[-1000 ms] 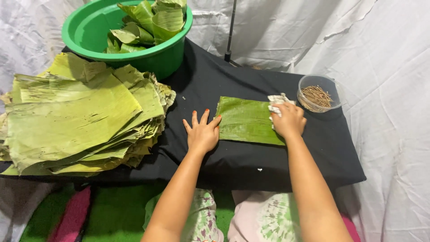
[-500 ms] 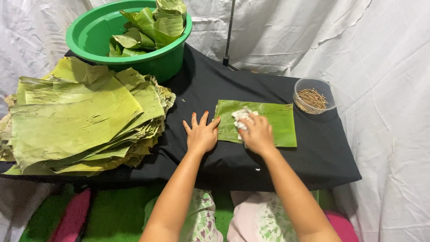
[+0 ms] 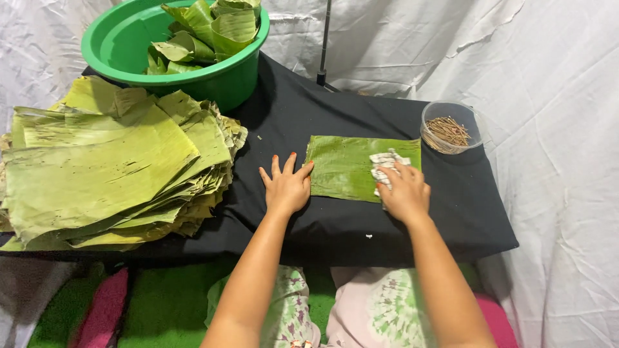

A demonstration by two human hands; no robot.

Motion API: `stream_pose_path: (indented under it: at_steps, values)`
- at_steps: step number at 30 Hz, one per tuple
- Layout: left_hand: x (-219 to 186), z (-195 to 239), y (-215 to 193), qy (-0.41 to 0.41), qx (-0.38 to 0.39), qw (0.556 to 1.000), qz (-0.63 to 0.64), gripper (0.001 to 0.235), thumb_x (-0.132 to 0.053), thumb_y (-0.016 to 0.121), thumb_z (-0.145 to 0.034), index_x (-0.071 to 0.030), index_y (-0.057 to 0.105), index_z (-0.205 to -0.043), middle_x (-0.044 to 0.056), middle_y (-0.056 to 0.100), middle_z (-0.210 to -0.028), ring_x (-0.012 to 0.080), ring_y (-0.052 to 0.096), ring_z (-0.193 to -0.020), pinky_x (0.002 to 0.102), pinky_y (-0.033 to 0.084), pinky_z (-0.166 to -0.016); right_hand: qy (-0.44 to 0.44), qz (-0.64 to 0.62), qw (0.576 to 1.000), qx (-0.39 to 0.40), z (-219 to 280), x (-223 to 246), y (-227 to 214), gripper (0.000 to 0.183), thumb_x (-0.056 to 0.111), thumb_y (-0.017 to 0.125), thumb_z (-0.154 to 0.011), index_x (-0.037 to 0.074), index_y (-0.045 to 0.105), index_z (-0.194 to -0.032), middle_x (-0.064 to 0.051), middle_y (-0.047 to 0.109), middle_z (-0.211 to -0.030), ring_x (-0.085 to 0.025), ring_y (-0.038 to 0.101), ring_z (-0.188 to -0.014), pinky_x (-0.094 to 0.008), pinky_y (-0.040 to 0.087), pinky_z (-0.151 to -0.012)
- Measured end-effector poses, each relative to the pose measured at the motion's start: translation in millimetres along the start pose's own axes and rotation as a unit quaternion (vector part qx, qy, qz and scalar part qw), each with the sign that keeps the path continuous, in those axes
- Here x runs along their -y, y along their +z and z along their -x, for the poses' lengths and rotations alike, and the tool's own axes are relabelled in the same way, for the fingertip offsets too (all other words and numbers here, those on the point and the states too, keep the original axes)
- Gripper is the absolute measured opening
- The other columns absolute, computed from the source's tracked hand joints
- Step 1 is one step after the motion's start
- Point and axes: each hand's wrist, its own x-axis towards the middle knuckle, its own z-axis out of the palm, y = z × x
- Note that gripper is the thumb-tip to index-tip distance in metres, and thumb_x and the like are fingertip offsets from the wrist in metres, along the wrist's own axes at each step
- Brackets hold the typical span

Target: Cleaning and folding banana leaves using a cloth

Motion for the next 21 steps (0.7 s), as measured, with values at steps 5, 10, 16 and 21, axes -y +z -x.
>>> stream_pose_path:
  at_steps: [5, 10, 16, 21]
  values:
    - [0, -1, 3, -0.004, 0.006, 1.0, 0.001, 0.045, -0.03, 0.043, -0.102, -0.038, 0.059, -0.143, 0.007, 0.04, -0.162, 0.0476, 0.02, -0.153, 0.078, 0.01, -0.115, 0.034, 0.0, 0.999, -0.009, 8, -40, -2, 0.042, 0.047, 0.058, -0.096, 0.044, 0.062, -0.137, 0.003, 0.055, -0.149, -0.028, 0.042, -0.144, -0.053, 0.049, -0.104]
    - [2, -3, 4, -0.004, -0.005, 1.0, 0.006, 0.045, -0.031, 0.044, -0.101, -0.038, 0.06, -0.142, 0.007, 0.041, -0.162, 0.0473, 0.021, -0.153, 0.078, 0.01, -0.115, 0.042, 0.01, 0.996, -0.08, 8, -75, 17, 0.039, 0.036, 0.062, -0.089, 0.041, 0.07, -0.128, 0.007, 0.061, -0.143, -0.026, 0.05, -0.138, -0.048, 0.053, -0.1]
    - [1, 1, 0, 0.004, -0.003, 1.0, 0.014, 0.046, -0.036, 0.045, -0.1, -0.038, 0.059, -0.143, 0.006, 0.043, -0.16, 0.0461, 0.023, -0.152, 0.078, 0.01, -0.115, 0.054, 0.07, 0.981, -0.172, 24, -121, 11, 0.035, 0.031, 0.068, -0.086, 0.042, 0.075, -0.118, 0.007, 0.069, -0.133, -0.026, 0.062, -0.127, -0.045, 0.055, -0.097]
    - [13, 2, 0, 0.088, 0.029, 0.993, 0.075, 0.066, -0.043, 0.063, -0.082, -0.041, 0.051, -0.147, 0.001, 0.047, -0.155, 0.0382, 0.032, -0.15, 0.075, 0.013, -0.119, 0.006, 0.117, 0.96, -0.253, 34, -119, 5, 0.042, 0.026, 0.075, -0.084, 0.045, 0.073, -0.122, 0.011, 0.068, -0.138, -0.024, 0.051, -0.145, -0.047, 0.035, -0.116]
